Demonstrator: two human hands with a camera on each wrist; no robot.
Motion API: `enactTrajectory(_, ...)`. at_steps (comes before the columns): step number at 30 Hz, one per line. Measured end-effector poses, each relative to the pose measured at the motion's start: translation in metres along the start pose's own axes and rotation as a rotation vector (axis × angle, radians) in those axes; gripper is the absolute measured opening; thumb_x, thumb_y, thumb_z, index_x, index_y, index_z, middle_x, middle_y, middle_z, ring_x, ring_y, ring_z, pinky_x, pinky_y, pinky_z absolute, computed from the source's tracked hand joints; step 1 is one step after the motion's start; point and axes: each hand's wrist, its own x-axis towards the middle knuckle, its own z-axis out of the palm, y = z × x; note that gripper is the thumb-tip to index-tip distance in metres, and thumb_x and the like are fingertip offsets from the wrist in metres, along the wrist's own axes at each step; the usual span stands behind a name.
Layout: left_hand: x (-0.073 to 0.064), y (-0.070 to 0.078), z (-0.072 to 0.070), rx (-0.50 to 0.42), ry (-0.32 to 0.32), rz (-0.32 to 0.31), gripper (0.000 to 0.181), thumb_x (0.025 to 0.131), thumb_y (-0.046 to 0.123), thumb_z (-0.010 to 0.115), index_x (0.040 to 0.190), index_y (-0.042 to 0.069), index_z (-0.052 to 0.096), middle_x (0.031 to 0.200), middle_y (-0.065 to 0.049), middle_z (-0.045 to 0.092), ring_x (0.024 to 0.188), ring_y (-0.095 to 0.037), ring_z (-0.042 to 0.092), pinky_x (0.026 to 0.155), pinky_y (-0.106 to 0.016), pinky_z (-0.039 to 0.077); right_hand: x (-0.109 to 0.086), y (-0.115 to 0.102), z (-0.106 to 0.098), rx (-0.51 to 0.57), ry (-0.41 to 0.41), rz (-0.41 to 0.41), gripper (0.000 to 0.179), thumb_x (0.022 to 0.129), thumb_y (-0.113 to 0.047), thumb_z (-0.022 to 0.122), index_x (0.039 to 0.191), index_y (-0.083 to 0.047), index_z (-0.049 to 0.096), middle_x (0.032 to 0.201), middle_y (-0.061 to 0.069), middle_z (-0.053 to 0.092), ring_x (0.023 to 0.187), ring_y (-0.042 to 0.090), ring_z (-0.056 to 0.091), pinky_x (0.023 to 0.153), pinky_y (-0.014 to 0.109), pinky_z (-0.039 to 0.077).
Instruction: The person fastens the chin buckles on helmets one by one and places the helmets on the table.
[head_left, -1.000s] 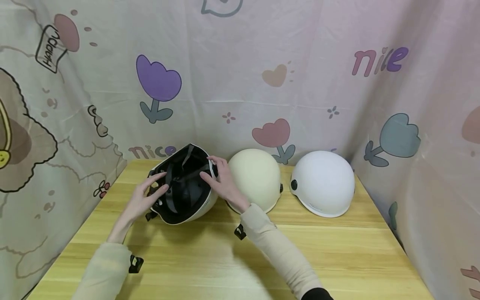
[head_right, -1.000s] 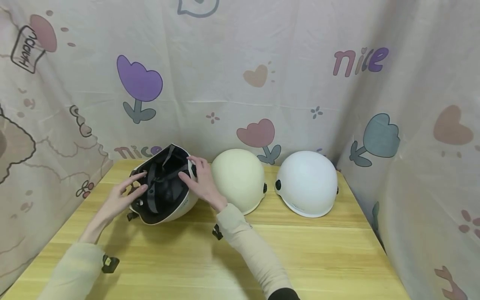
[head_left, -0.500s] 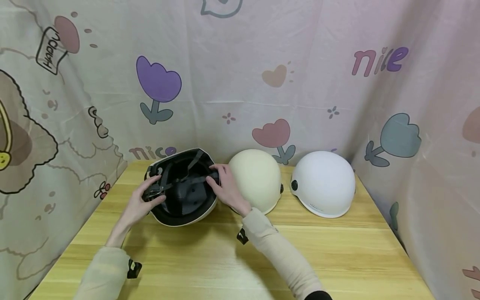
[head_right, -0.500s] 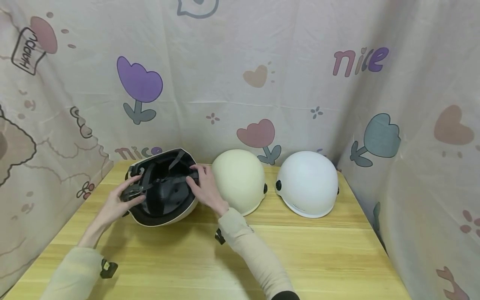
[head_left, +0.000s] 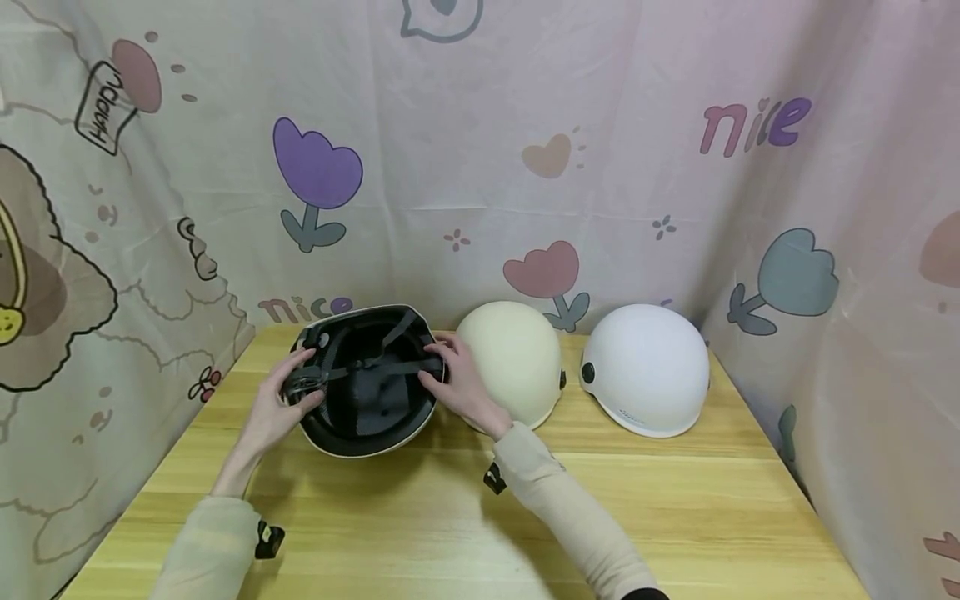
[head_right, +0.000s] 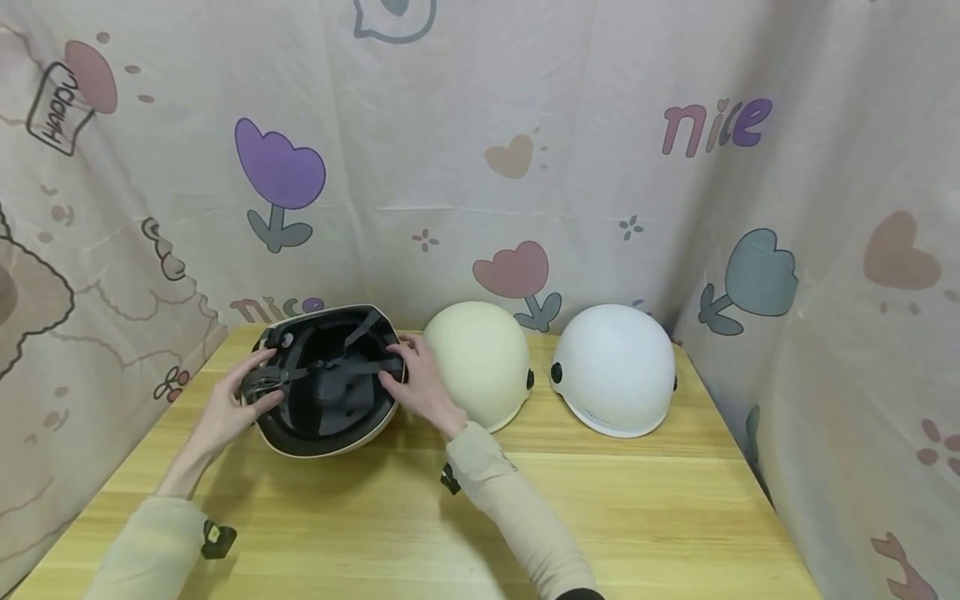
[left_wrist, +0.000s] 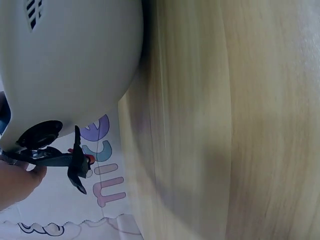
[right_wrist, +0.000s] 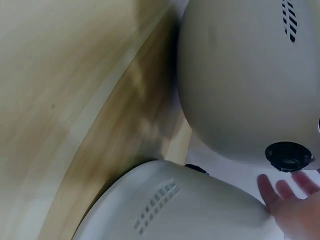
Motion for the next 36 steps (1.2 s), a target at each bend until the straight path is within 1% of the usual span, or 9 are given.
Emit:
enactTrajectory(2, 0.0, 0.0, 0.001, -0.007, 0.012, -0.001, 0.066, 0.088, -0.003, 0.07, 0.148, -0.004, 0.043, 0.158, -0.032, 0.031, 0.147, -0.054, 0.023, 0.115, -0.011, 0.022, -0.001, 0.002, -0.001, -0.033, 0.014, -0.038, 0.038, 0.091, -0.018, 0.07, 0.122, 0.003, 0.066, 0.144, 0.024, 0.051, 0.133, 0.038, 0.048, 0.112, 0.051, 0.041)
enactTrajectory(4, 0.0, 0.001, 0.001, -0.013, 0.022, -0.014, 0.067, 0.089, -0.002, 0.07, 0.149, -0.004, 0.041, 0.158, -0.032, 0.03, 0.146, -0.055, 0.022, 0.125, -0.032, 0.023, -0.003, 0.003, -0.002, -0.065, 0.019, -0.063, 0.038, 0.09, -0.018, 0.072, 0.121, 0.005, 0.068, 0.143, 0.023, 0.053, 0.133, 0.037, 0.05, 0.111, 0.05, 0.043)
enactTrajectory(6, 0.0, 0.001, 0.001, -0.021, 0.031, -0.039, 0.069, 0.09, 0.0, 0.07, 0.151, -0.002, 0.039, 0.159, -0.031, 0.03, 0.146, -0.053, 0.022, 0.123, -0.058, 0.022, -0.005, 0.002, -0.003, -0.078, 0.012, -0.078, 0.041, 0.09, -0.019, 0.074, 0.122, 0.006, 0.068, 0.141, 0.021, 0.056, 0.133, 0.036, 0.051, 0.111, 0.048, 0.044)
enactTrajectory(8, 0.0, 0.001, 0.0, -0.011, 0.04, -0.065, 0.07, 0.091, 0.003, 0.07, 0.153, 0.001, 0.037, 0.158, -0.029, 0.032, 0.143, -0.043, 0.031, 0.114, -0.067, 0.027, -0.007, 0.001, -0.004, -0.084, 0.008, -0.092, 0.043, 0.09, -0.02, 0.074, 0.123, 0.007, 0.067, 0.138, 0.019, 0.06, 0.131, 0.035, 0.053, 0.111, 0.047, 0.045)
enactTrajectory(11, -0.001, 0.0, 0.0, 0.007, 0.053, -0.086, 0.068, 0.094, 0.008, 0.069, 0.154, 0.004, 0.037, 0.148, -0.028, 0.046, 0.124, -0.012, 0.05, 0.108, -0.037, 0.042, -0.009, 0.001, -0.005, -0.095, 0.011, -0.114, 0.045, 0.09, -0.02, 0.075, 0.123, 0.008, 0.067, 0.132, 0.019, 0.063, 0.128, 0.033, 0.056, 0.11, 0.045, 0.046)
enactTrajectory(14, -0.002, -0.002, -0.001, 0.005, 0.067, -0.095, 0.066, 0.096, 0.011, 0.068, 0.154, 0.004, 0.038, 0.136, -0.019, 0.056, 0.101, 0.015, 0.051, 0.086, -0.009, 0.042, -0.012, 0.003, -0.006, -0.102, 0.021, -0.12, 0.045, 0.09, -0.021, 0.075, 0.124, 0.007, 0.067, 0.13, 0.02, 0.065, 0.128, 0.033, 0.057, 0.109, 0.045, 0.047)
enactTrajectory(21, -0.003, -0.005, -0.002, -0.061, 0.068, -0.096, 0.063, 0.097, 0.01, 0.066, 0.153, -0.001, 0.037, 0.153, -0.026, 0.043, 0.103, 0.025, 0.049, 0.081, -0.002, 0.045, -0.016, 0.007, -0.007, -0.076, 0.027, -0.113, 0.041, 0.091, -0.021, 0.074, 0.122, 0.006, 0.069, 0.128, 0.022, 0.066, 0.129, 0.038, 0.057, 0.111, 0.047, 0.047)
enactTrajectory(31, -0.002, -0.002, -0.004, -0.038, 0.037, -0.157, 0.063, 0.1, 0.019, 0.064, 0.153, 0.0, 0.038, 0.15, -0.03, 0.046, 0.111, 0.024, 0.046, 0.086, 0.002, 0.039, -0.023, 0.008, -0.014, -0.018, 0.038, -0.081, 0.03, 0.091, -0.019, 0.074, 0.114, 0.001, 0.073, 0.126, 0.022, 0.068, 0.128, 0.037, 0.059, 0.11, 0.049, 0.047)
enactTrajectory(36, -0.004, 0.002, -0.006, -0.01, 0.014, -0.181, 0.063, 0.101, 0.024, 0.062, 0.154, 0.001, 0.037, 0.152, -0.027, 0.045, 0.139, -0.014, 0.049, 0.093, 0.003, 0.037, -0.025, 0.008, -0.018, -0.001, 0.032, -0.082, 0.027, 0.091, -0.019, 0.075, 0.111, -0.002, 0.075, 0.122, 0.02, 0.071, 0.126, 0.037, 0.06, 0.109, 0.05, 0.047)
